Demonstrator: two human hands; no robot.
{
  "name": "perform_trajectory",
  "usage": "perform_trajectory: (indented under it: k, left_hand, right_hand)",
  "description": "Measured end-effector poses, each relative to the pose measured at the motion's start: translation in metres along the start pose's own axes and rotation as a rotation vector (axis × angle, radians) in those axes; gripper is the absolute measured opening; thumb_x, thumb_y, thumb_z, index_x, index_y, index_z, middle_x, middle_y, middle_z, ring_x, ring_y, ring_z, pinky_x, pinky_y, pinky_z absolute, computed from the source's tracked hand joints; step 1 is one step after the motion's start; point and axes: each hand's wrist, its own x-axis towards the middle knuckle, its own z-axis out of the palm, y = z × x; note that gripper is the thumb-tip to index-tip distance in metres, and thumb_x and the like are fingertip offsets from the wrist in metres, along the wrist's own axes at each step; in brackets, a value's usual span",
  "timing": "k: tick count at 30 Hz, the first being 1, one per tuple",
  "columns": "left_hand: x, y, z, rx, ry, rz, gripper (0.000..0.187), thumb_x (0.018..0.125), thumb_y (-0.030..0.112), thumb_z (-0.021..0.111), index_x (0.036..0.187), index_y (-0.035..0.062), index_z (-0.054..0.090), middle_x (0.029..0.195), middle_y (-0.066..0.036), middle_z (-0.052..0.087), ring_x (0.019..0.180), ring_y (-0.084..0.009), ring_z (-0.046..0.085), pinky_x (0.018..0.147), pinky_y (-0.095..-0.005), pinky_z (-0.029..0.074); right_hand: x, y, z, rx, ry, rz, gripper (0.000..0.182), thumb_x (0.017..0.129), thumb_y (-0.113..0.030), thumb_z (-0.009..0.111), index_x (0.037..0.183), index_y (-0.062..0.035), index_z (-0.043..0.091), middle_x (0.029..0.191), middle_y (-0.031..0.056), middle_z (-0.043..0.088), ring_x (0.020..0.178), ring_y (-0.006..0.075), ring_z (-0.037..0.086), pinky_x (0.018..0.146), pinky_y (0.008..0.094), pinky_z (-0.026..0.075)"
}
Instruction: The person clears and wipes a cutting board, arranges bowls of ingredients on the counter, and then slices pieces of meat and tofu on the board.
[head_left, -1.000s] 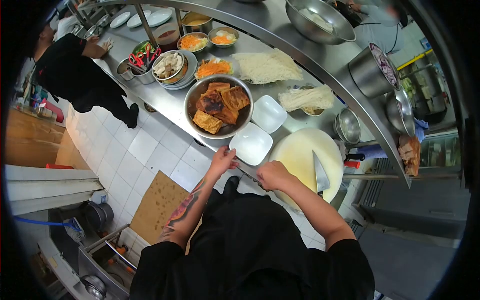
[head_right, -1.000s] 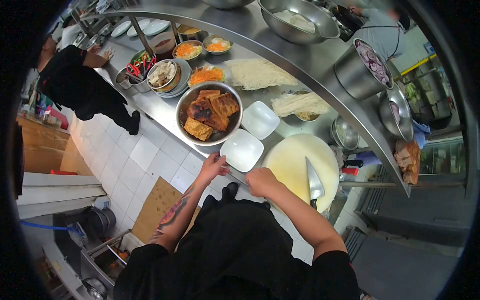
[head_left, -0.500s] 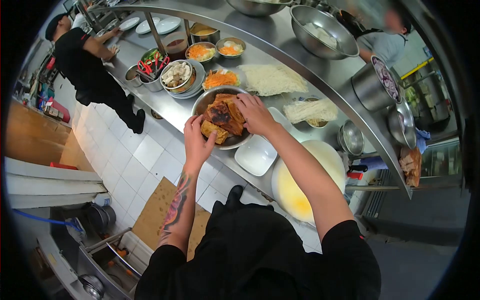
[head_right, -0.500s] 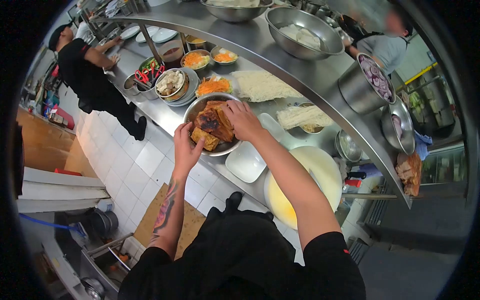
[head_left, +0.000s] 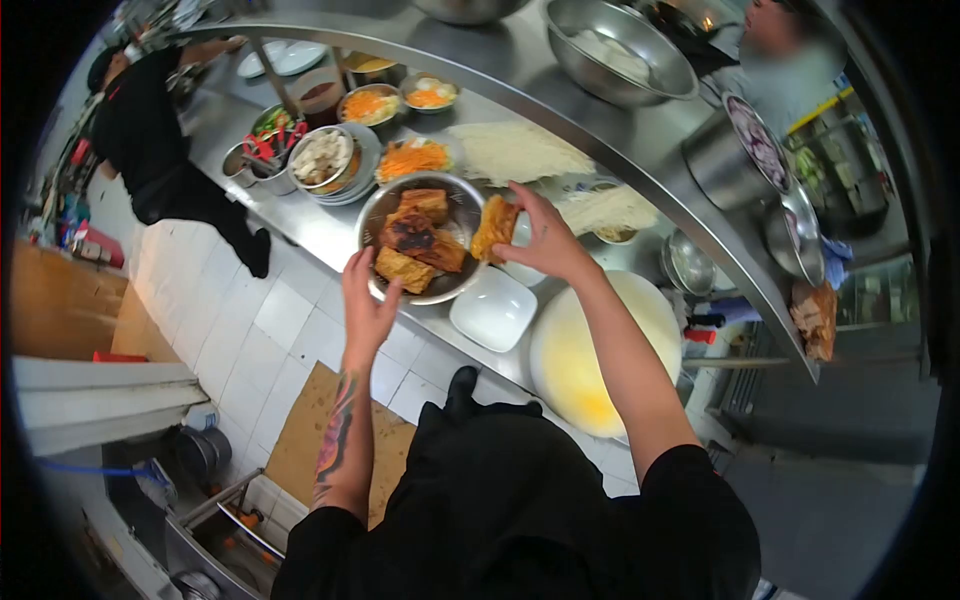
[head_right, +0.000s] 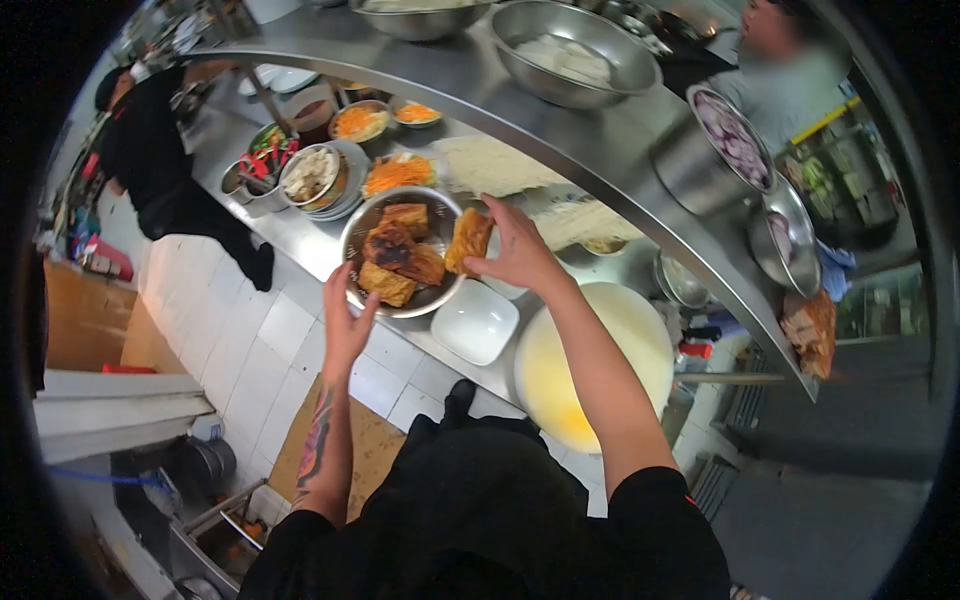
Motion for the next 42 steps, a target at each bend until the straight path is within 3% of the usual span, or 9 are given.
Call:
perform_trajectory:
  k: [7,11,12,17,18,23,30,35,42]
  left_hand:
    - [-0.030,0.055,-0.003,-0.052,-0.137,-0.024,0.057,0.091,0.010,0.072,0.143,0.0009,0.052,0.143,-0.023,0.050,0.134,-0.0400,0.049,0.113,-0.0447,0.039]
    - [-0.045,0.104,0.022,-0.175,-0.267,0.060,0.050,0.091,0.005,0.070,0.138,-0.0008,0.056,0.139,-0.023,0.052,0.131,-0.0410,0.051,0.112,-0.0444,0.040]
    - [-0.051,0.110,0.032,-0.217,-0.285,0.069,0.050,0.091,0.005,0.070,0.138,-0.0005,0.056,0.139,-0.023,0.053,0.130,-0.0407,0.051,0.112,-0.0442,0.040]
    - [-0.085,0.146,0.080,-0.311,-0.504,0.137,0.050,0.090,0.007,0.070,0.138,0.0007,0.057,0.138,-0.022,0.054,0.128,-0.0408,0.053,0.110,-0.0452,0.043]
    - [-0.088,0.153,0.087,-0.292,-0.539,0.200,0.052,0.090,0.008,0.071,0.139,0.0030,0.056,0.138,-0.019,0.055,0.129,-0.0352,0.054,0.098,-0.0401,0.050]
    - [-0.085,0.182,0.123,-0.303,-0.656,0.286,0.055,0.090,0.014,0.072,0.140,0.0007,0.055,0.136,-0.024,0.055,0.127,-0.0404,0.053,0.108,-0.0441,0.044]
    - [-0.065,0.168,0.176,-0.379,-0.786,-0.067,0.065,0.093,0.023,0.076,0.147,0.0003,0.048,0.130,-0.016,0.060,0.120,-0.0222,0.058,0.088,-0.0345,0.054]
    - [-0.056,0.180,0.196,-0.424,-0.854,-0.197,0.065,0.092,0.024,0.077,0.145,-0.0033,0.048,0.127,-0.015,0.059,0.117,-0.0217,0.055,0.092,-0.0350,0.052]
    - [-0.055,0.200,0.216,-0.413,-1.013,-0.203,0.058,0.091,0.021,0.077,0.139,-0.0030,0.052,0.127,-0.015,0.060,0.115,-0.0224,0.059,0.098,-0.0358,0.051]
  right_hand:
    - [-0.114,0.002,-0.066,-0.414,-0.193,0.284,0.085,0.069,-0.035,0.084,0.143,-0.0120,0.051,0.123,0.0154,0.063,0.116,0.0350,0.060,0.105,0.0452,0.044]
    - [-0.183,0.022,-0.049,-0.371,0.222,0.286,0.086,0.071,-0.033,0.087,0.142,-0.0051,0.047,0.123,0.0160,0.063,0.116,0.0354,0.060,0.109,0.0525,0.040]
    - [-0.206,0.028,-0.039,-0.365,0.267,0.333,0.087,0.074,-0.036,0.087,0.142,-0.0020,0.046,0.129,0.0175,0.060,0.122,0.0366,0.056,0.114,0.0599,0.033]
    - [-0.277,0.015,-0.023,-0.485,0.395,0.353,0.086,0.077,-0.036,0.087,0.144,-0.0017,0.045,0.142,0.0239,0.050,0.131,0.0437,0.047,0.116,0.0626,0.030]
    - [-0.288,0.012,-0.027,-0.501,0.412,0.357,0.080,0.079,-0.036,0.084,0.142,-0.0029,0.048,0.142,0.0242,0.049,0.133,0.0450,0.045,0.116,0.0620,0.030]
    - [-0.365,0.016,-0.035,-0.417,0.531,0.497,0.062,0.083,-0.031,0.081,0.135,-0.0045,0.058,0.139,0.0238,0.050,0.131,0.0448,0.046,0.110,0.0558,0.037]
    - [-0.402,0.022,-0.047,-0.407,0.358,0.597,0.049,0.086,-0.014,0.073,0.135,-0.0152,0.063,0.106,0.0133,0.060,0.102,0.0337,0.062,0.081,0.0441,0.054]
    - [-0.415,0.025,-0.078,-0.205,0.375,0.581,0.043,0.089,-0.011,0.066,0.132,-0.0118,0.064,0.103,0.0174,0.064,0.086,0.0370,0.067,0.079,0.0452,0.056]
    - [-0.466,0.009,-0.116,0.348,0.405,0.779,0.041,0.091,-0.009,0.069,0.131,-0.0035,0.064,0.094,0.0158,0.073,0.077,0.0196,0.065,0.073,0.0333,0.053]
